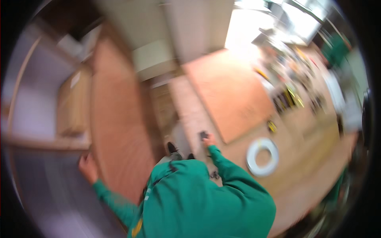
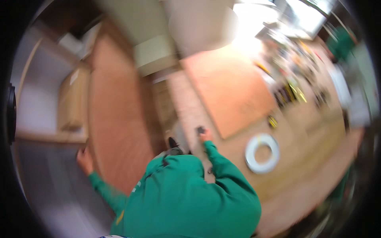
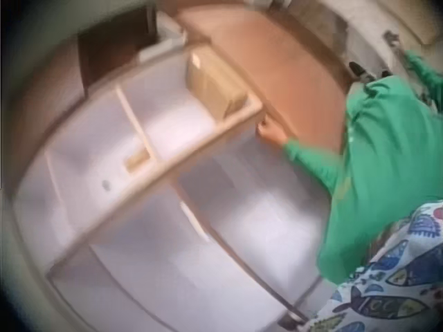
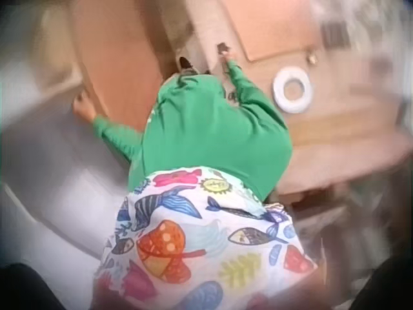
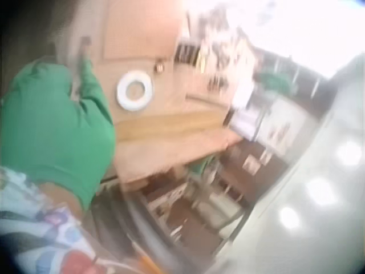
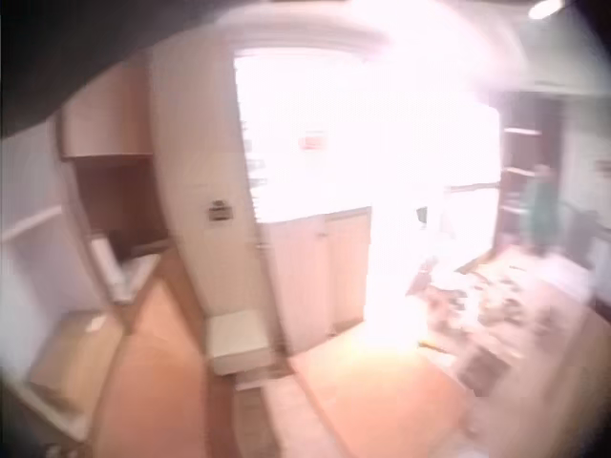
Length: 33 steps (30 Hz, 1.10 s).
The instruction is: The person sands the edge of a wooden cabinet panel using a sanding block, then uses a cloth and a bottle of liquid to wipe down the inside surfaces and corners of the cabinet unit.
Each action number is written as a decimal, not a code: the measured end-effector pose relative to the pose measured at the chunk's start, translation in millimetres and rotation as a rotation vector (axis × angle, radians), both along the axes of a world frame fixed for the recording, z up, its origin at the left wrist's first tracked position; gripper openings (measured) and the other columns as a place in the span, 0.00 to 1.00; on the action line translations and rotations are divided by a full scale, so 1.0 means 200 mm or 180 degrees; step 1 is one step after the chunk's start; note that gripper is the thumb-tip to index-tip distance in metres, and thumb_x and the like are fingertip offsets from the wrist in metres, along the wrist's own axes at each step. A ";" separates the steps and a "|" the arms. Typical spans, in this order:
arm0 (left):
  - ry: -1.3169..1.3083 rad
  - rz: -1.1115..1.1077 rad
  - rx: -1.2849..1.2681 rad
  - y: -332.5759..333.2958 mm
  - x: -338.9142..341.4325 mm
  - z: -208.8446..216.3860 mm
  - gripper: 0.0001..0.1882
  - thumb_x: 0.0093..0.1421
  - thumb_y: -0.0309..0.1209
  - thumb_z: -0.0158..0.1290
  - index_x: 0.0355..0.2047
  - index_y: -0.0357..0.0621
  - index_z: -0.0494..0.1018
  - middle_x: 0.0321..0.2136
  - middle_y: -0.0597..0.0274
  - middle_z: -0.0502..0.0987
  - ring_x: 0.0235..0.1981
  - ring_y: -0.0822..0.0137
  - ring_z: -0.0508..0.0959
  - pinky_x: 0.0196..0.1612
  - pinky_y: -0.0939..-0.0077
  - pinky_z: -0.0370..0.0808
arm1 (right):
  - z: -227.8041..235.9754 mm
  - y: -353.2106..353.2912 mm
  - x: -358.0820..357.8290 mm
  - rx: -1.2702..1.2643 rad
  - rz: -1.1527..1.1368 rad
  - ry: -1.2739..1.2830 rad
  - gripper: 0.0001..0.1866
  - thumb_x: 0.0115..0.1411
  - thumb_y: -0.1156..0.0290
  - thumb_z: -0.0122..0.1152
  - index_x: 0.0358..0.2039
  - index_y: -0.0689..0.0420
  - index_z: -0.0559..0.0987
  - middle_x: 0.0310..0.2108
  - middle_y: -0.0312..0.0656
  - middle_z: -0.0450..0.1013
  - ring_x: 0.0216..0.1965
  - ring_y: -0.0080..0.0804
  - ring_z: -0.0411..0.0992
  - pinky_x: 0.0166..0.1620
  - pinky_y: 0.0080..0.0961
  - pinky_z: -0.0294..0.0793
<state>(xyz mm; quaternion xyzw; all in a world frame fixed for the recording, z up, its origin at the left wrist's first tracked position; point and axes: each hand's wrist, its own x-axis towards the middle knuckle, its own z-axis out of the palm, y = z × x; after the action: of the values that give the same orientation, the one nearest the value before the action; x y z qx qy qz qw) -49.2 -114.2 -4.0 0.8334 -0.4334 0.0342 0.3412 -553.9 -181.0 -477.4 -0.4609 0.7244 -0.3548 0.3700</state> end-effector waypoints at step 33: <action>-0.0398 -0.0316 -0.0289 0.20 -0.03 -0.03 0.16 0.62 0.20 0.47 0.48 0.44 0.76 0.35 0.54 0.77 0.36 0.58 0.77 0.41 0.68 0.75 | -0.05 -0.11 -0.14 0.0609 0.0599 0.0514 0.27 0.47 0.61 0.65 0.46 0.60 0.72 0.36 0.54 0.76 0.39 0.48 0.76 0.46 0.40 0.75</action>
<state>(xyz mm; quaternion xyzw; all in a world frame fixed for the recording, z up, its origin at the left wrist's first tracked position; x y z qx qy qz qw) -56.0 -73.5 -9.2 0.7908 -0.4926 0.0888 0.3522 -582.1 -203.7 -487.9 -0.5165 0.7359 -0.2097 0.3844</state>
